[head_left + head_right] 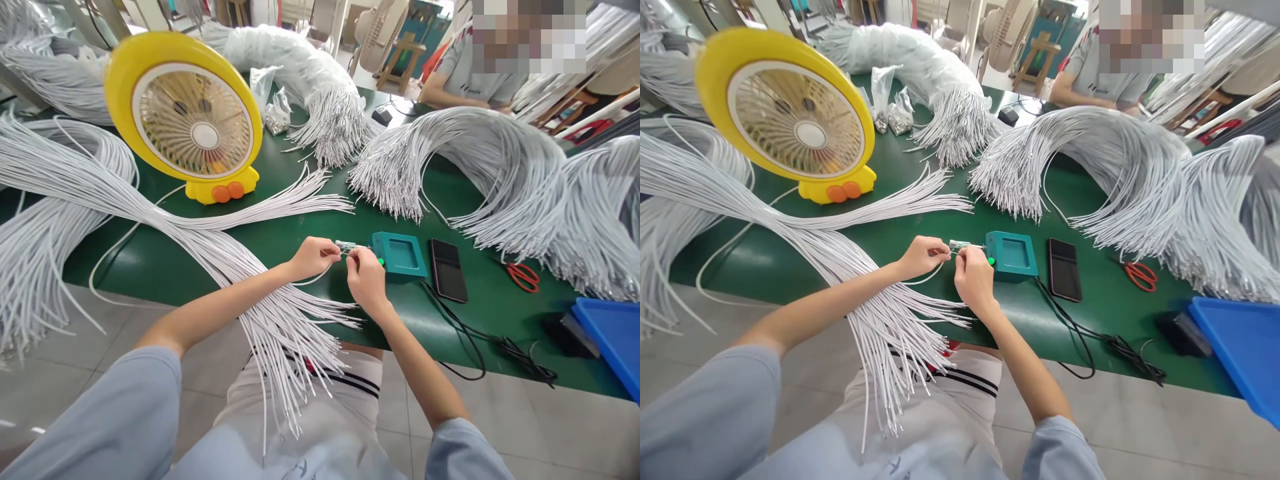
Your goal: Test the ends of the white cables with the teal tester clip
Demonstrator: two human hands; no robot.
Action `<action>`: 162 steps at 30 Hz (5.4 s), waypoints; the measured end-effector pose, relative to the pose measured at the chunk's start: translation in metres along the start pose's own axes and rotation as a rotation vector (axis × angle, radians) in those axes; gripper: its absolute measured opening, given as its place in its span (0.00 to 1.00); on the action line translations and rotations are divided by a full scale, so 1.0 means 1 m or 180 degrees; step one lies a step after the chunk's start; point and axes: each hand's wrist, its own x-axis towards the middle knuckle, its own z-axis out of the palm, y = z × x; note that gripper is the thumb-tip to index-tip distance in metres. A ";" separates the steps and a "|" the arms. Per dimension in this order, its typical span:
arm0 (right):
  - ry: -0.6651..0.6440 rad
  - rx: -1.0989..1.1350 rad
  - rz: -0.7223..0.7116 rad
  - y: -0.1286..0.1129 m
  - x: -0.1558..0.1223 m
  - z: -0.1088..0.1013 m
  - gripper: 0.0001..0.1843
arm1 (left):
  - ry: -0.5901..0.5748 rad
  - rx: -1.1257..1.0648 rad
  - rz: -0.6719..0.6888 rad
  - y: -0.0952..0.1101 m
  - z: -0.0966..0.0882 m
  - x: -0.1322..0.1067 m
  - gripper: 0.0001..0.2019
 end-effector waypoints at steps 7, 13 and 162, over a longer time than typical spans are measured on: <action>-0.0370 -0.1344 -0.0694 0.018 0.030 -0.023 0.13 | -0.0008 -0.0010 -0.0280 -0.003 -0.004 0.011 0.15; -0.1078 -0.1515 -0.0675 0.034 0.057 -0.015 0.11 | -0.0106 0.0050 -0.0322 -0.005 -0.005 0.013 0.16; 0.0535 0.2381 -0.0421 0.011 0.009 0.038 0.11 | -0.0705 -0.0480 -0.0804 0.014 -0.010 -0.021 0.10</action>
